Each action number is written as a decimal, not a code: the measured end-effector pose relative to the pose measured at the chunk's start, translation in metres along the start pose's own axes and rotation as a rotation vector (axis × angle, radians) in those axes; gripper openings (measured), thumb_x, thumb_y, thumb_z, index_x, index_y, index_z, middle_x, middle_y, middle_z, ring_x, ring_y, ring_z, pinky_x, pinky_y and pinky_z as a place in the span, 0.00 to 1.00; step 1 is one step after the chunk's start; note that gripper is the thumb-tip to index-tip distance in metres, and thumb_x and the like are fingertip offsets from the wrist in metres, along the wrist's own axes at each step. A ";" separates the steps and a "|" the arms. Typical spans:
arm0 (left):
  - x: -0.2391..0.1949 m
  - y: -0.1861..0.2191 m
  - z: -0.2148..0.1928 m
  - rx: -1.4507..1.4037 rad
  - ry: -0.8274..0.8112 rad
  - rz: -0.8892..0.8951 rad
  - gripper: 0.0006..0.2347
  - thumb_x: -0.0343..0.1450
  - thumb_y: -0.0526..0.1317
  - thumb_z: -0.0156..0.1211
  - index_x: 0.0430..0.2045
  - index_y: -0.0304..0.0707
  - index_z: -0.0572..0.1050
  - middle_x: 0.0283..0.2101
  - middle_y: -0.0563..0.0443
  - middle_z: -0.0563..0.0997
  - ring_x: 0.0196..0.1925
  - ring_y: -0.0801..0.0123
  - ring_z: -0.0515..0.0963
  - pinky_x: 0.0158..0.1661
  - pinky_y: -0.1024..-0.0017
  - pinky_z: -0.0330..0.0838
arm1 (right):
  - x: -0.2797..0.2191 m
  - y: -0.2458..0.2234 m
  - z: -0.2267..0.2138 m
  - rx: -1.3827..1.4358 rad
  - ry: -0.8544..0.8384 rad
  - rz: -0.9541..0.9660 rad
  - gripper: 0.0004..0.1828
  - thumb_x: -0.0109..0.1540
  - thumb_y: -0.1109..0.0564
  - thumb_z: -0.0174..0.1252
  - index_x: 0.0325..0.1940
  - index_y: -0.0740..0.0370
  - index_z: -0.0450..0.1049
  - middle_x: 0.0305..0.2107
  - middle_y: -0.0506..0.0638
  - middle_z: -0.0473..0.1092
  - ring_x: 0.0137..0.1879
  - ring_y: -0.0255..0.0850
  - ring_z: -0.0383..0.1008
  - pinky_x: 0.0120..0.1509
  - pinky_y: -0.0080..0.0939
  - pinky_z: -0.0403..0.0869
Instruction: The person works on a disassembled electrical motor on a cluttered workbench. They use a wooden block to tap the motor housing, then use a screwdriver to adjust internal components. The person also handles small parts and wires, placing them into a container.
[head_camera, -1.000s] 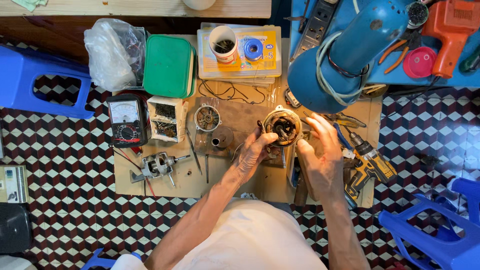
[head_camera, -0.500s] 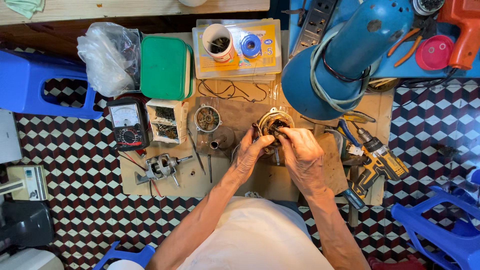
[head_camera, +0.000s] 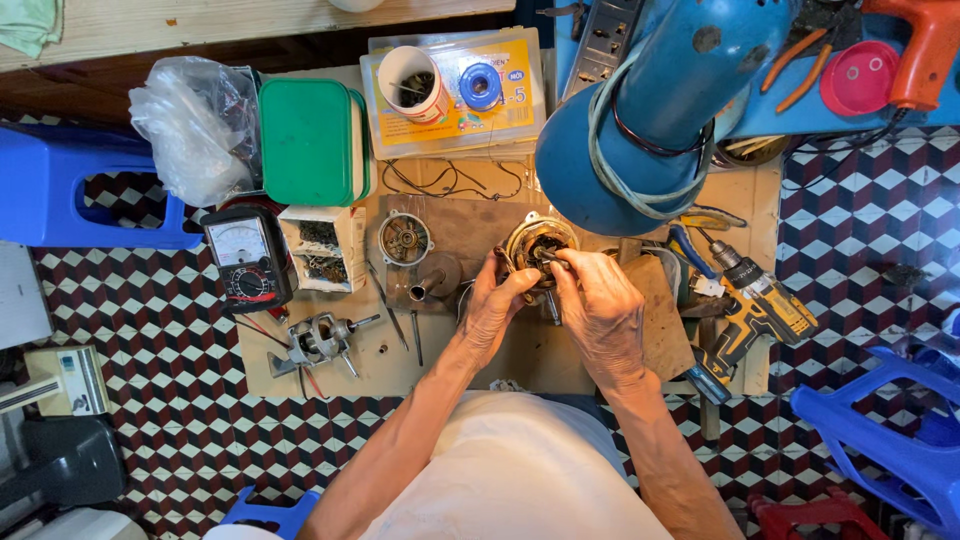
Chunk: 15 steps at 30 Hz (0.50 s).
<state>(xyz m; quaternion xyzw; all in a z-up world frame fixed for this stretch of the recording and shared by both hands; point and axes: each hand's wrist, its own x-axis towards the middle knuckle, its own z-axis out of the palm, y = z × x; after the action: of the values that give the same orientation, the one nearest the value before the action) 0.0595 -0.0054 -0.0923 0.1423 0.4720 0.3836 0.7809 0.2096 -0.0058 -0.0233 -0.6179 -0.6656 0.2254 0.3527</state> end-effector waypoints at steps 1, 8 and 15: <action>0.000 0.000 0.000 0.000 0.001 -0.004 0.26 0.68 0.41 0.64 0.61 0.40 0.64 0.56 0.53 0.75 0.56 0.72 0.74 0.56 0.69 0.70 | 0.000 0.000 0.001 0.010 0.008 -0.003 0.09 0.62 0.67 0.64 0.46 0.67 0.76 0.37 0.56 0.75 0.43 0.50 0.77 0.47 0.45 0.75; -0.001 -0.001 0.001 0.005 -0.006 -0.017 0.27 0.67 0.41 0.64 0.62 0.43 0.63 0.56 0.56 0.73 0.56 0.74 0.72 0.55 0.70 0.69 | -0.002 -0.001 0.004 -0.019 0.040 -0.046 0.10 0.61 0.67 0.65 0.46 0.66 0.77 0.38 0.55 0.75 0.43 0.50 0.76 0.48 0.45 0.74; -0.006 0.001 0.001 0.021 -0.003 -0.031 0.28 0.66 0.43 0.65 0.62 0.43 0.64 0.56 0.57 0.72 0.57 0.74 0.71 0.56 0.70 0.67 | -0.002 -0.004 0.005 -0.049 0.031 -0.068 0.10 0.61 0.66 0.65 0.45 0.66 0.76 0.36 0.56 0.74 0.42 0.50 0.75 0.47 0.46 0.74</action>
<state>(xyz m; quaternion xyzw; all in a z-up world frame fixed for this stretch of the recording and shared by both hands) 0.0587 -0.0093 -0.0873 0.1436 0.4771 0.3661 0.7859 0.2034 -0.0073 -0.0236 -0.6068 -0.6860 0.1876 0.3551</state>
